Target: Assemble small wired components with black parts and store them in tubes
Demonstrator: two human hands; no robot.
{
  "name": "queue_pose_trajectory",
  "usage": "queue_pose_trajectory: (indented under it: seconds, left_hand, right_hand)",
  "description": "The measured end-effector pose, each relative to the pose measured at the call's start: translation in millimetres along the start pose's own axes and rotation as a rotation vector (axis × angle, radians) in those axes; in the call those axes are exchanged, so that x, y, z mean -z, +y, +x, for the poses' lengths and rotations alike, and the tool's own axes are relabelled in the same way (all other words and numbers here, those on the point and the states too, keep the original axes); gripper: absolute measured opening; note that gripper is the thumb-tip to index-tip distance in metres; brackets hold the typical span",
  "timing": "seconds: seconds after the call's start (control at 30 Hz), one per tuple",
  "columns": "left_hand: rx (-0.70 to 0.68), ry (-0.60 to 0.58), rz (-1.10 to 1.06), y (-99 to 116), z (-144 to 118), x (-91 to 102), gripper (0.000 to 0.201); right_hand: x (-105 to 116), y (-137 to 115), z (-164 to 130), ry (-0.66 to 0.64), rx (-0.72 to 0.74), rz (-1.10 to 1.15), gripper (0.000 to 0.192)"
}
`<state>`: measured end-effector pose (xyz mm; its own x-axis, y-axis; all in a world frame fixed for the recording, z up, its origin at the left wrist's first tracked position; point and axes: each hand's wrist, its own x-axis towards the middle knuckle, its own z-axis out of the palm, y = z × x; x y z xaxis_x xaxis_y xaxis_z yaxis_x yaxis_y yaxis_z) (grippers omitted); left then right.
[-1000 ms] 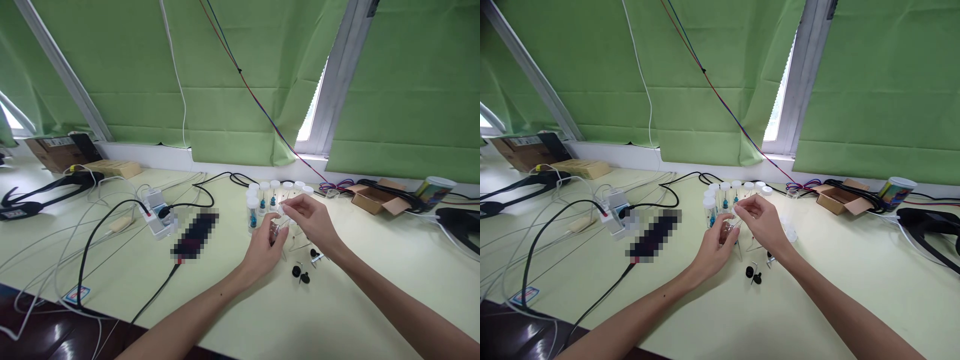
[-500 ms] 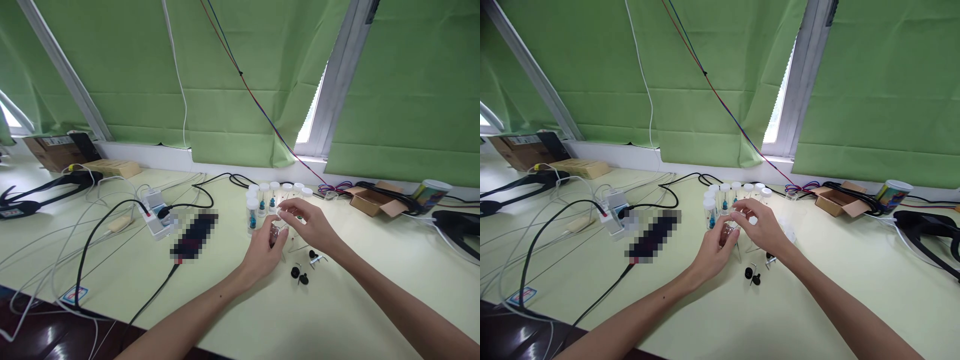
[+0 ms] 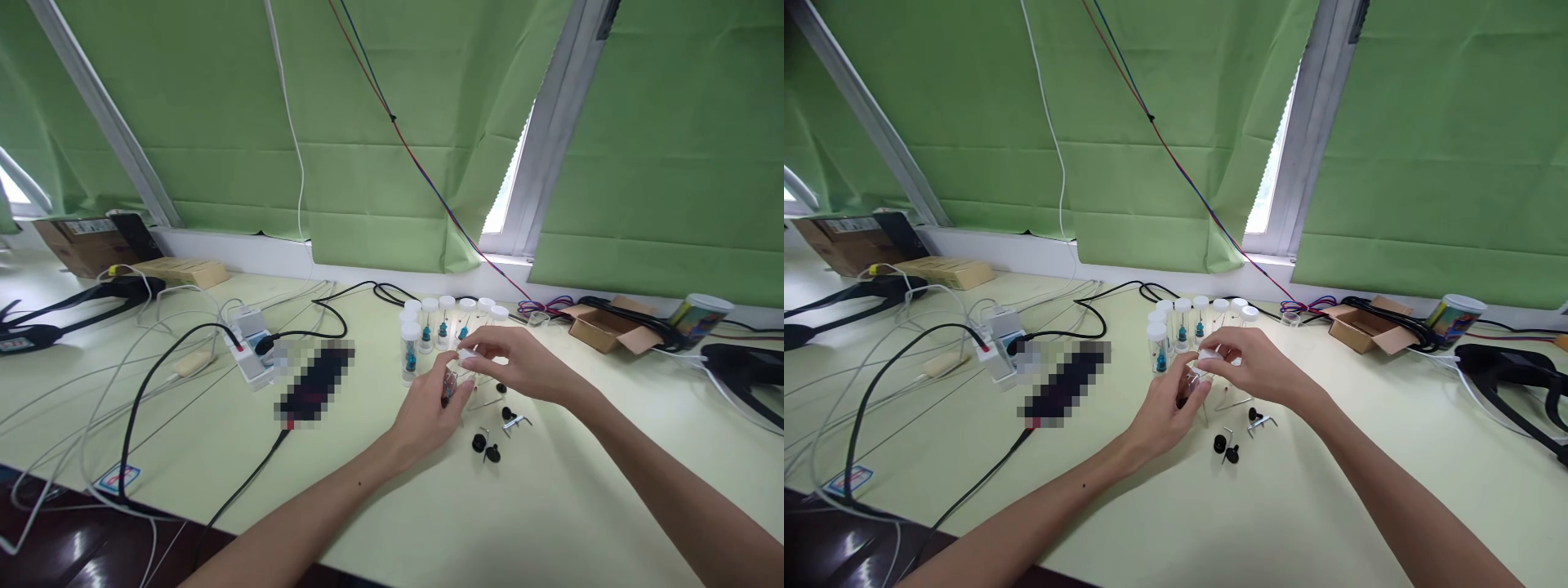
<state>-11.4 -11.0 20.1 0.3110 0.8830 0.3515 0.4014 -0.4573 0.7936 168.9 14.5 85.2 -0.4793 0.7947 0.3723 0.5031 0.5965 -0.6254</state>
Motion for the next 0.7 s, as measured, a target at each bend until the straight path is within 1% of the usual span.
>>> queue_pose_trajectory:
  seconds: [0.17, 0.33, 0.43, 0.57, 0.63, 0.7]
  left_hand:
    - [-0.019, -0.024, 0.056, -0.8, -0.2, 0.5, 0.042]
    - [-0.052, -0.027, 0.072, -3.5, 0.0, 0.5, 0.044]
    - [-0.075, -0.03, 0.045, -3.0, 0.2, 1.1, 0.043]
    - [-0.076, -0.003, -0.021, -0.7, 0.4, 2.4, 0.038]
    - [-0.083, 0.005, -0.034, -0.1, 0.1, 3.0, 0.037]
    - [-0.096, 0.015, -0.033, -0.2, -0.4, 3.1, 0.035]
  right_hand:
    - [7.1, -1.1, -1.3, -0.05, -0.037, 0.005, 0.019]
    - [10.8, -4.6, -3.2, -0.108, -0.009, -0.062, 0.025]
    - [11.4, -7.2, -4.6, -0.145, 0.003, -0.106, 0.034]
    - [6.3, -6.6, -5.0, -0.193, -0.044, -0.121, 0.058]
    - [1.3, -5.1, -4.4, -0.204, -0.063, -0.109, 0.061]
    - [-4.5, -3.5, -3.5, -0.201, -0.073, -0.081, 0.058]
